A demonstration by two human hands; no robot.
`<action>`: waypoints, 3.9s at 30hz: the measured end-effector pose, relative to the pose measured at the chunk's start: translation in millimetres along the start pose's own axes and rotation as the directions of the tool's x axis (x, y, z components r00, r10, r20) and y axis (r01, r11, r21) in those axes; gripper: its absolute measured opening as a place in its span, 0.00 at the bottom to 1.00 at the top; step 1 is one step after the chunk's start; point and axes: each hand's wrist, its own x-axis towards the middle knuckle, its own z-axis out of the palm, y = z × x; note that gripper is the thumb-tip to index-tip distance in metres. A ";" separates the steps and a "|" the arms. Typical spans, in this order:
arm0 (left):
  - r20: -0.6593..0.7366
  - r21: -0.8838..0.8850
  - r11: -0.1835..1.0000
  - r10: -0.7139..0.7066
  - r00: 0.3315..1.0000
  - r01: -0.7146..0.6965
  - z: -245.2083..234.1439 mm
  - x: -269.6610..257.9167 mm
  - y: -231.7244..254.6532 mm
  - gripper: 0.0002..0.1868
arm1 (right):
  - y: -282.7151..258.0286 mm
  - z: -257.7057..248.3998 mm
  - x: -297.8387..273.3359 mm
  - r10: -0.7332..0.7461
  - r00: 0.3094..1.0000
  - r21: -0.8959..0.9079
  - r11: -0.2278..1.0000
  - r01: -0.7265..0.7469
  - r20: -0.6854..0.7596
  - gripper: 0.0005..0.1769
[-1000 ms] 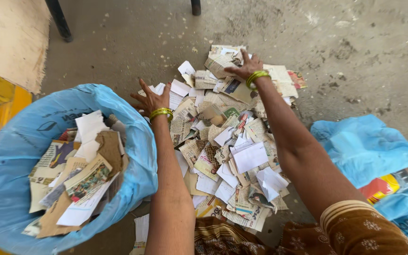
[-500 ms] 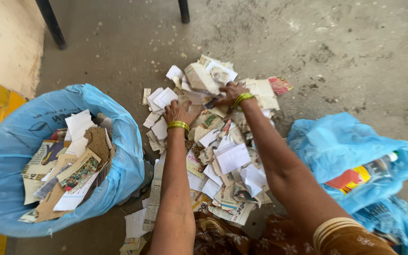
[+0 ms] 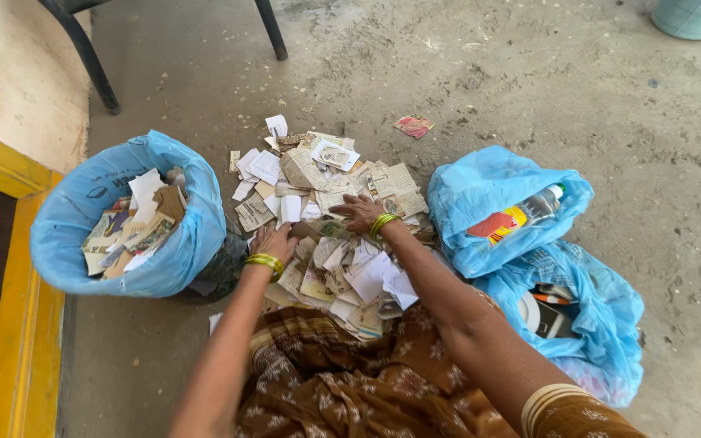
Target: The person sits on the floor and sorts through a pile of paper scraps, picking up pieces and placing them into a blue-lined bucket. The person handles newspaper clippings, printed paper, and small cards one by one.
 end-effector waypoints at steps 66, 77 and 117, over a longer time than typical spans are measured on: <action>-0.219 -0.508 0.827 0.148 0.965 -0.242 -102.0 -113.8 40.9 0.51 | -50.3 -51.3 -11.7 0.138 0.952 0.876 0.445 0.186 -0.273 0.05; -0.277 -0.954 -0.074 -0.147 0.950 -0.289 42.0 -3.5 40.4 0.12 | -38.8 -41.2 0.7 0.266 0.950 0.960 0.264 0.092 -0.164 0.11; -0.256 -0.929 -0.151 -0.396 0.882 -0.337 13.4 -61.8 87.8 0.09 | -66.4 -47.5 -24.6 0.081 0.987 0.948 0.300 0.112 -0.142 0.10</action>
